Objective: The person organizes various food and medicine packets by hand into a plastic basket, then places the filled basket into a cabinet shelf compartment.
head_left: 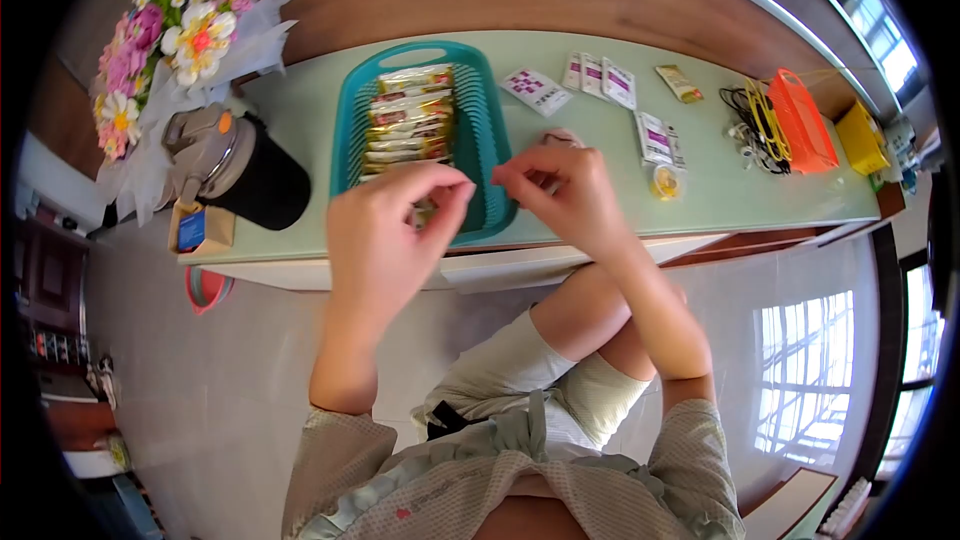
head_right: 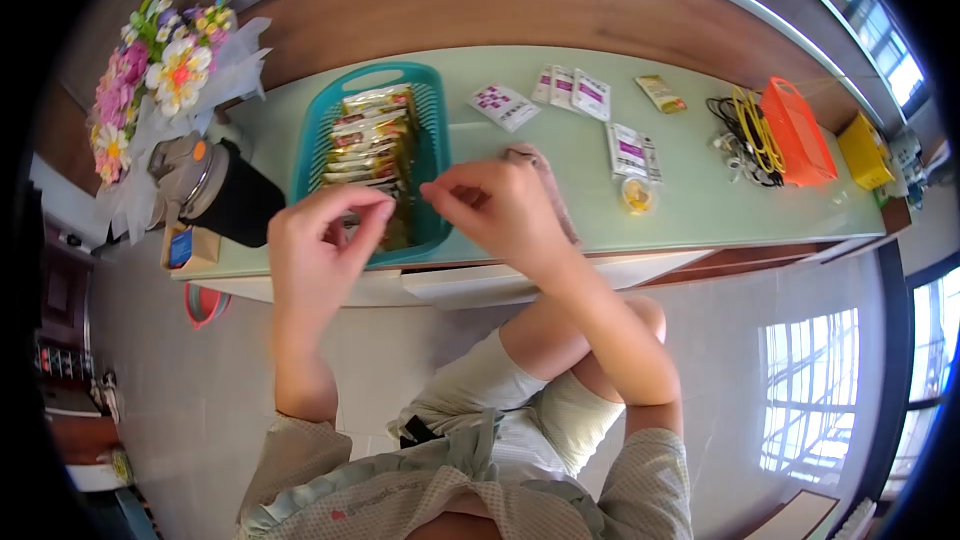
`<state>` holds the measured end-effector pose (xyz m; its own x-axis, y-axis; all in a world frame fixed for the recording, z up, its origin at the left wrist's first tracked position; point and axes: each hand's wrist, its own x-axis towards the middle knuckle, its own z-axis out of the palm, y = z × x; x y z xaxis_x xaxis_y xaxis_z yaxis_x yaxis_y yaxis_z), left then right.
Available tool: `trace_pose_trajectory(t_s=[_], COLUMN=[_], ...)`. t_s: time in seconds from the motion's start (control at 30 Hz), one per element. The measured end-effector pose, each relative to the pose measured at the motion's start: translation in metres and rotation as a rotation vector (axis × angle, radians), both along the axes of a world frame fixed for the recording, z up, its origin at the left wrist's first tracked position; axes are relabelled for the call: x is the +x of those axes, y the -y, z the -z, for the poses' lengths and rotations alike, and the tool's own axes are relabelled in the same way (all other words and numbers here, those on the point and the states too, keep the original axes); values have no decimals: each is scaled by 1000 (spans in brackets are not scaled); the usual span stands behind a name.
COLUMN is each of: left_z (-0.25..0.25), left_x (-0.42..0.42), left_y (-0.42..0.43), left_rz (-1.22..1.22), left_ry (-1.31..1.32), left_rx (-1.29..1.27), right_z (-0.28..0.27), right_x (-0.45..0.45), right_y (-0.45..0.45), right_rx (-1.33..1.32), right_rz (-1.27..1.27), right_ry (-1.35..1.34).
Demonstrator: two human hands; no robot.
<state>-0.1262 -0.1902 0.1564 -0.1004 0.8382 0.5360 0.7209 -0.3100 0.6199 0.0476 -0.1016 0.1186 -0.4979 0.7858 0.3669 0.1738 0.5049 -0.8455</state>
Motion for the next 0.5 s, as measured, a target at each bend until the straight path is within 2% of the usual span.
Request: trace_pose_trajectory(t_s=[0.13, 0.37, 0.5], left_z=[10, 35, 54], left_x=[53, 117, 144], left_y=[-18, -40, -65], left_rz=[193, 359, 411], left_ry=[-31, -10, 22], left_rx=[75, 3, 55], right_z=[22, 40, 56], right_x=[23, 78, 107], right_y=[5, 2, -7], right_rx=[63, 58, 60], right_rz=[54, 178, 295], right_ry=[-148, -54, -49])
